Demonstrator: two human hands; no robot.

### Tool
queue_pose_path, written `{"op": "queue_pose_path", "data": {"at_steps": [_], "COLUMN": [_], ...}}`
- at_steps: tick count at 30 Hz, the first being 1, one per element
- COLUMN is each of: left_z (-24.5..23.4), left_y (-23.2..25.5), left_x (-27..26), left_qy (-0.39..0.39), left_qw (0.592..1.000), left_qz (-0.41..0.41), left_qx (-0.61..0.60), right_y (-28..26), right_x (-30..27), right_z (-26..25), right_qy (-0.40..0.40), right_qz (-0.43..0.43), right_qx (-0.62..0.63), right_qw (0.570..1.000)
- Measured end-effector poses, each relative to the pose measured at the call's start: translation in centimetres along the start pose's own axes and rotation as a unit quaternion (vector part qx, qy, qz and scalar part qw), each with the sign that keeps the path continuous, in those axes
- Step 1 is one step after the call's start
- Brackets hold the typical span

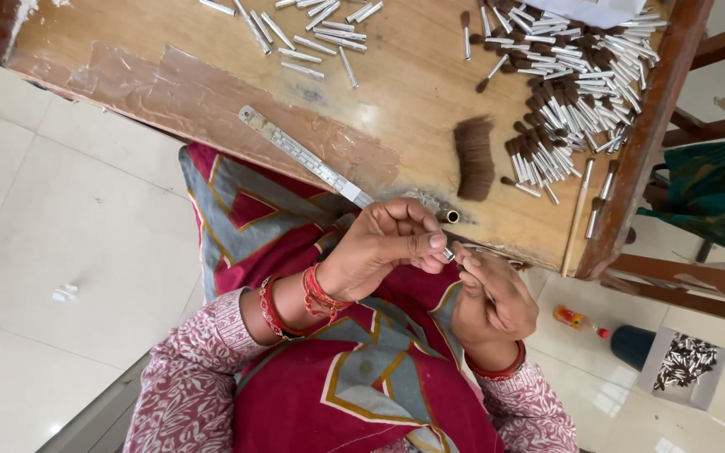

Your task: Assembling brushes by manually inserting bundles of bristles into metal ferrules on a workbench.

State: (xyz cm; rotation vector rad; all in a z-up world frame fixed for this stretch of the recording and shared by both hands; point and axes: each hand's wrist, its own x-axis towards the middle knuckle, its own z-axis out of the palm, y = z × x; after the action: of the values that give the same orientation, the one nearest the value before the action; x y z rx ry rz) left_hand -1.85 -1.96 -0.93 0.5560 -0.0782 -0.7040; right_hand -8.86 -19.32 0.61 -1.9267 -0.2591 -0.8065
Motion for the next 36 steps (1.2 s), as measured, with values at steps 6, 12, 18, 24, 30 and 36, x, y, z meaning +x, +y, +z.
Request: {"op": "queue_pose_path", "data": {"at_steps": [6, 12, 18, 24, 30, 36], "left_z": [-0.1, 0.4, 0.3, -0.2, -0.9, -0.7], "left_y": [-0.8, -0.5, -0.7, 0.1, -0.3, -0.3], "left_x": [-0.1, -0.4, -0.5, -0.4, -0.1, -0.2], "left_qy": [0.007, 0.002, 0.005, 0.028, 0.029, 0.044], "left_qw": [1.0, 1.0, 1.0, 0.998, 0.998, 0.994], "left_qz": [-0.018, -0.012, -0.017, -0.055, 0.027, 0.061], "left_qx": [-0.014, -0.026, -0.026, -0.008, 0.047, 0.074], "right_y": [-0.2, -0.5, -0.7, -1.5, -2.5, -2.8], "right_x": [0.1, 0.3, 0.7, 2.2, 3.7, 4.1], "right_z": [-0.4, -0.4, -0.6, -1.0, -1.0, -1.3], "right_qy": [-0.03, -0.047, -0.072, -0.119, -0.156, -0.186], "right_qz": [-0.007, -0.006, -0.005, -0.02, -0.011, 0.071], "right_qx": [-0.033, -0.042, -0.047, -0.062, -0.075, -0.057], "right_qw": [0.999, 0.998, 0.996, 0.991, 0.985, 0.978]}}
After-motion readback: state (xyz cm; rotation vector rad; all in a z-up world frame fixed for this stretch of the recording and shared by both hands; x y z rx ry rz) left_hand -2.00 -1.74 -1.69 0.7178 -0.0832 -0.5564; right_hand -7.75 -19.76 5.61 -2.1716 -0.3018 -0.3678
